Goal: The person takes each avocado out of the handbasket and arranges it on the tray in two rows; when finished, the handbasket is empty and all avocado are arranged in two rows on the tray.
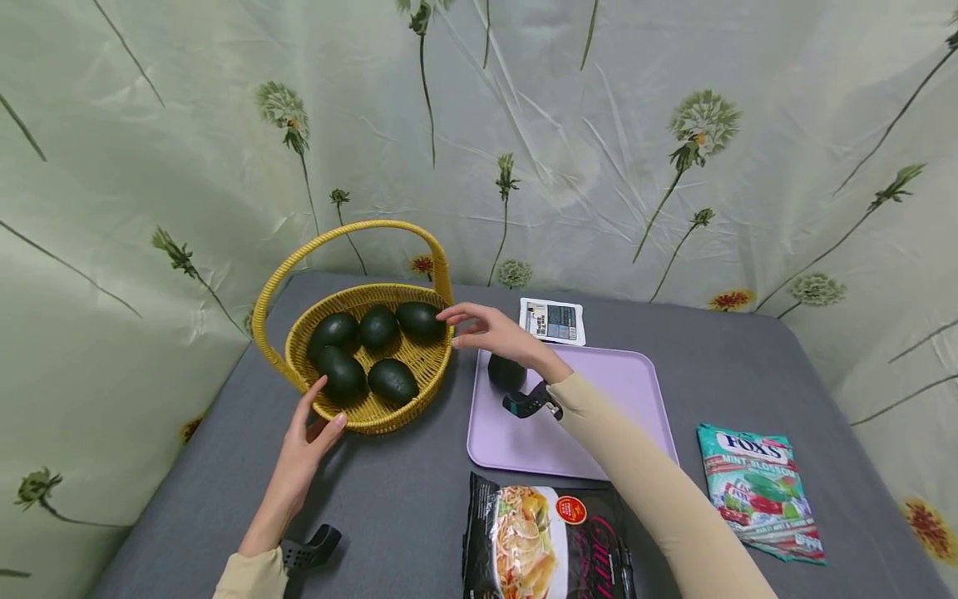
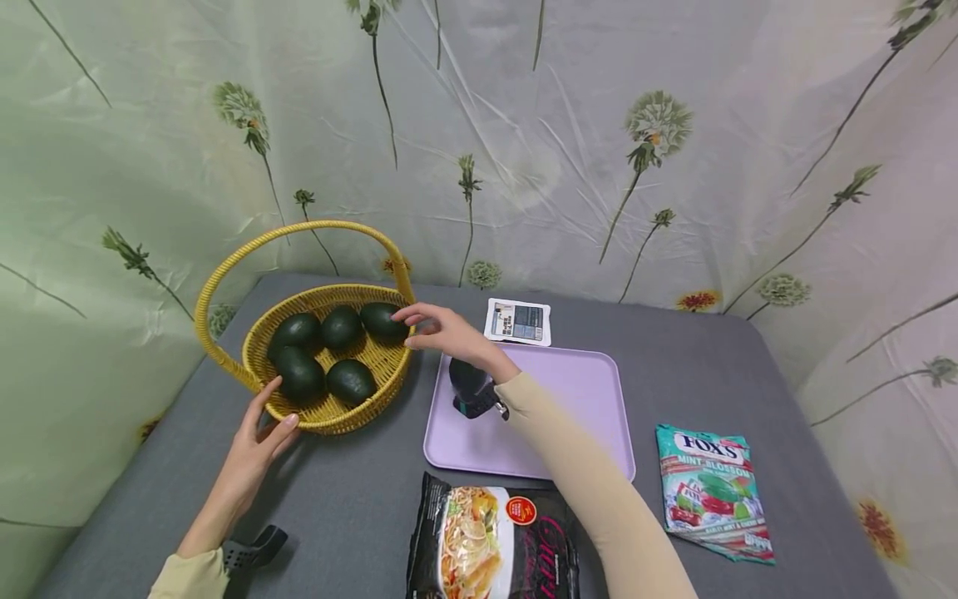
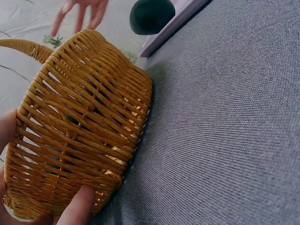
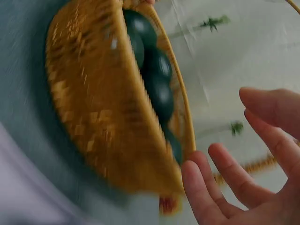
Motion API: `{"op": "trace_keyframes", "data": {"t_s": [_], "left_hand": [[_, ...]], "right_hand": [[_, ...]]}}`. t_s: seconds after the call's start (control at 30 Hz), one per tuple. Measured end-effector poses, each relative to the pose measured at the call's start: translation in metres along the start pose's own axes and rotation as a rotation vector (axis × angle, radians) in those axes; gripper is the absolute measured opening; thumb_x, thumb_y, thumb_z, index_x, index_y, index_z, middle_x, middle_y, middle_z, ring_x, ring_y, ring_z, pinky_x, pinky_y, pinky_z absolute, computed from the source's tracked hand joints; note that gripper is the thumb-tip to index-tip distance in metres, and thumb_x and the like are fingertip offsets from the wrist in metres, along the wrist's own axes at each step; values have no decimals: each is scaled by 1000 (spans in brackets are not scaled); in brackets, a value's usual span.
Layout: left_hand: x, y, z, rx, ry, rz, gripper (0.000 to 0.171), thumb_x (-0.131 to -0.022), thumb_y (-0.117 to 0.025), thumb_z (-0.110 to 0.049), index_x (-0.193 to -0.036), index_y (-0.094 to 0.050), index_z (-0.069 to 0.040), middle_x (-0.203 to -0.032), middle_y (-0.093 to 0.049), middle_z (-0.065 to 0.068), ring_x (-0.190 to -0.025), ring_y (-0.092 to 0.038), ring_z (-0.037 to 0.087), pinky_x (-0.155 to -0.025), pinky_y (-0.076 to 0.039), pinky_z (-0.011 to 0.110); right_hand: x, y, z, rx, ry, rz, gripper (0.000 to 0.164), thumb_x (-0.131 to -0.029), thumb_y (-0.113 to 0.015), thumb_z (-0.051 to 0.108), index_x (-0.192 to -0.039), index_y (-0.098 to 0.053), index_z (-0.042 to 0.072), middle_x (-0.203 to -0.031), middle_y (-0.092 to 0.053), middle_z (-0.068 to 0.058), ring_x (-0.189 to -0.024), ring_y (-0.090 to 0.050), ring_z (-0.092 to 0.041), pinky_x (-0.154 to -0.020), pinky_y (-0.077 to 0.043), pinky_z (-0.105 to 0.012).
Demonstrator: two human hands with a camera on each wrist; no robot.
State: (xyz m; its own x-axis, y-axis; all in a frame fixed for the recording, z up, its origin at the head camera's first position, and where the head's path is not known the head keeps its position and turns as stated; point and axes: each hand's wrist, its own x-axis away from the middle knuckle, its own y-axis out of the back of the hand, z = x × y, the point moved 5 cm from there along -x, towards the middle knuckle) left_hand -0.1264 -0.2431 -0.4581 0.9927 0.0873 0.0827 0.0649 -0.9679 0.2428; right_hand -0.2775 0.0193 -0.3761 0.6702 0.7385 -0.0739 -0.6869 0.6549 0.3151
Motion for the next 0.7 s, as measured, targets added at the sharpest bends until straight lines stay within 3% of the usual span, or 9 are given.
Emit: {"op": "trace_keyframes", "data": {"t_s": [0.13,0.27,0.4,0.57,0.63,0.7], "left_hand": [[-1,0,0,13,8,-6,67,-100,-53,-23,-155,-14,-27,-157,-6,14,-133,-28,43,-98,-41,42],[-2,-1,-1,36,12,-9,67,-101,-53,-23,-155,-13,-27,-157,-5,14,-134,-26,44,-102,-32,59],[-3,-2,0,39,17,-7,67,-101,-52,-22,-155,-12,-28,-157,-4,14,-134,-26,44,-102,-31,59],[-3,-2,0,43,22,-10,68,-101,-52,-22,-155,-12,-29,-157,-4,13,-135,-25,43,-102,-32,58],[-3,-2,0,38,23,-10,68,-101,-52,-23,-155,-12,-29,-157,-4,13,-135,-26,43,-102,-35,53],[-2,-1,0,37,22,-10,67,-101,-52,-23,-155,-12,-29,-157,-5,13,-135,-26,43,-99,-41,39]], "right_hand": [[-26,-31,8,13,27,117,40,-94,-59,3,-133,-52,-1,-135,-49,-17,-122,-47,-28,-92,-46,-30],[-47,-58,9,73,6,222,40,-93,-60,2,-132,-53,-2,-135,-50,-16,-127,-42,-27,-96,-43,-28],[-59,-76,6,162,-29,302,40,-93,-61,4,-132,-53,-2,-136,-50,-14,-131,-39,-29,-103,-38,-35],[-66,-87,2,286,-105,355,40,-93,-62,7,-132,-56,4,-136,-52,-8,-129,-42,-21,-102,-37,-29],[-68,-89,1,324,-131,361,38,-92,-63,7,-130,-58,6,-135,-52,-7,-125,-44,-18,-99,-38,-26],[-69,-90,-1,353,-145,350,36,-91,-64,7,-127,-60,8,-133,-53,-5,-123,-45,-17,-98,-38,-25]]}}
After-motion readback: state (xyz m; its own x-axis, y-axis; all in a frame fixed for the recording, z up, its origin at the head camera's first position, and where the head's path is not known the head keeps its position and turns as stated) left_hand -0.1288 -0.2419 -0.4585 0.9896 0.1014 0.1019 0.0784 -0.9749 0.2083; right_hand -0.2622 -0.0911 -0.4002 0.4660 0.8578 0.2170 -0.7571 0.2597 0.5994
